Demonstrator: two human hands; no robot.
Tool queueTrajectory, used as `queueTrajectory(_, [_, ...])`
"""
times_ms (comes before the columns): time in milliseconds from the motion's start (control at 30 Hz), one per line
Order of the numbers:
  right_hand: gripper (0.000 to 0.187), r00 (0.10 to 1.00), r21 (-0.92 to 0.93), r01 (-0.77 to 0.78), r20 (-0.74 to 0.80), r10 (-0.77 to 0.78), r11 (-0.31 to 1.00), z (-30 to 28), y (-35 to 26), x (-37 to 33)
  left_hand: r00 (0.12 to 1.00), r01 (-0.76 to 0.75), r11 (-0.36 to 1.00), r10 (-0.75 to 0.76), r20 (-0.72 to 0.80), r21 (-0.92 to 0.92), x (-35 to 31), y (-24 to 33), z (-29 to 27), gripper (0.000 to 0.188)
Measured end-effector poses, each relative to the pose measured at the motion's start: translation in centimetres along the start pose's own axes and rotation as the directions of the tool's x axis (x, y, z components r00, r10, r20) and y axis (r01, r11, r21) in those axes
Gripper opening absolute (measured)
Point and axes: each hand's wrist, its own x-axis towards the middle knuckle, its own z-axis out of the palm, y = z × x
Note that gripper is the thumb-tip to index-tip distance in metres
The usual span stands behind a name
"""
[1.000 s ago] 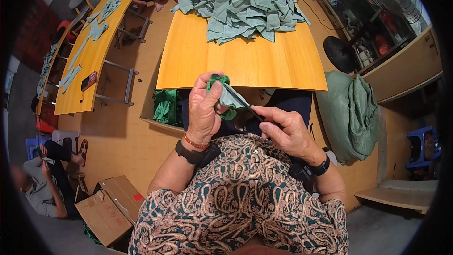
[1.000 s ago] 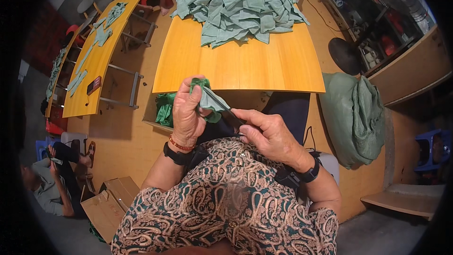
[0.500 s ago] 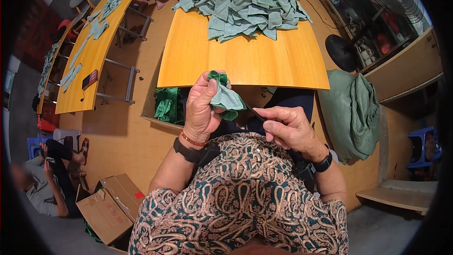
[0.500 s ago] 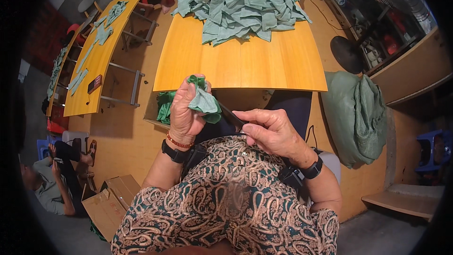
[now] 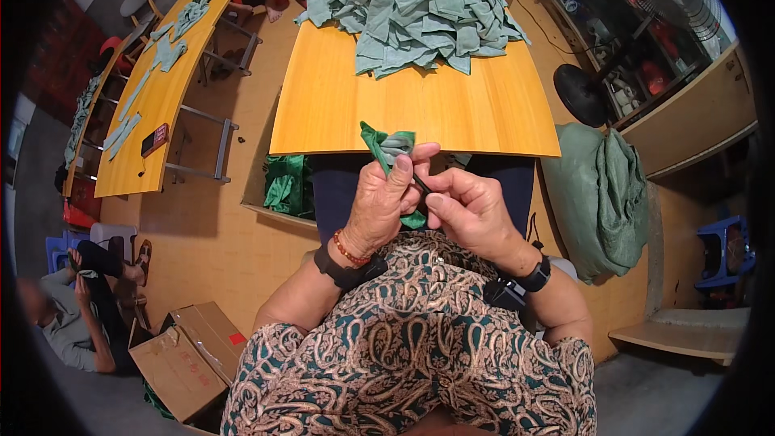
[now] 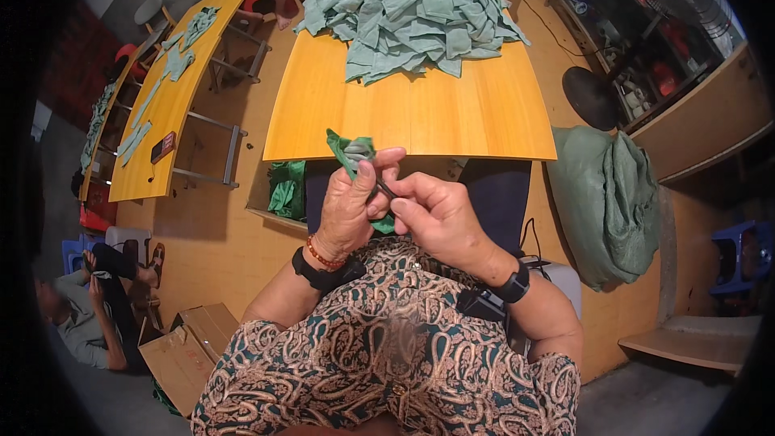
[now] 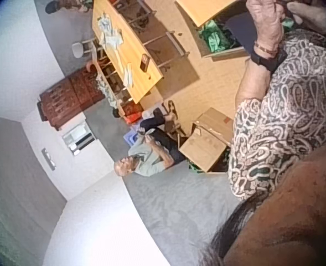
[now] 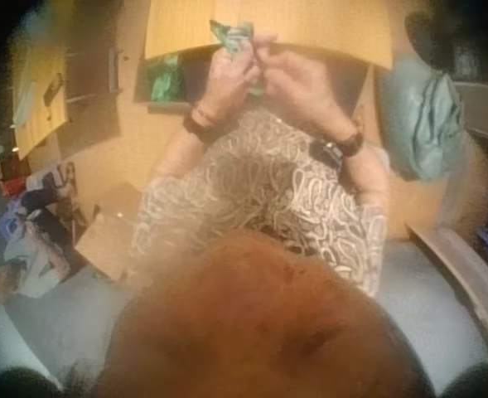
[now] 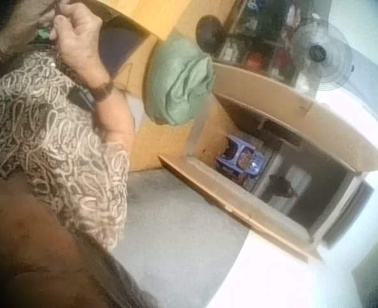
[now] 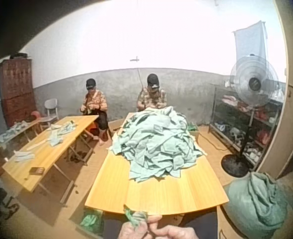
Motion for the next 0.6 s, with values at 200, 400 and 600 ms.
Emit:
queueTrajectory(200, [0.02, 0.993, -0.173, 0.089, -0.063, -0.101, 0.981, -0.3, 1.0, 0.4, 0.996, -0.089, 0.942, 0.089, -0.013, -0.324, 0.1, 1.0, -0.1, 0.047])
queueTrajectory(400, [0.021, 0.997, -0.04, -0.079, 0.021, 0.079, 0.996, -2.1, -0.4, -1.5, 0.98, -0.16, 0.954, 0.124, -0.155, -0.253, 0.7, 1.5, -2.8, 0.026])
queueTrajectory(600, [0.023, 0.989, 0.075, -0.148, 0.004, 0.148, 0.986, -3.5, -1.8, -3.0, 0.963, -0.205, 0.946, 0.149, -0.225, -0.251, 0.9, 1.2, -2.7, 0.017])
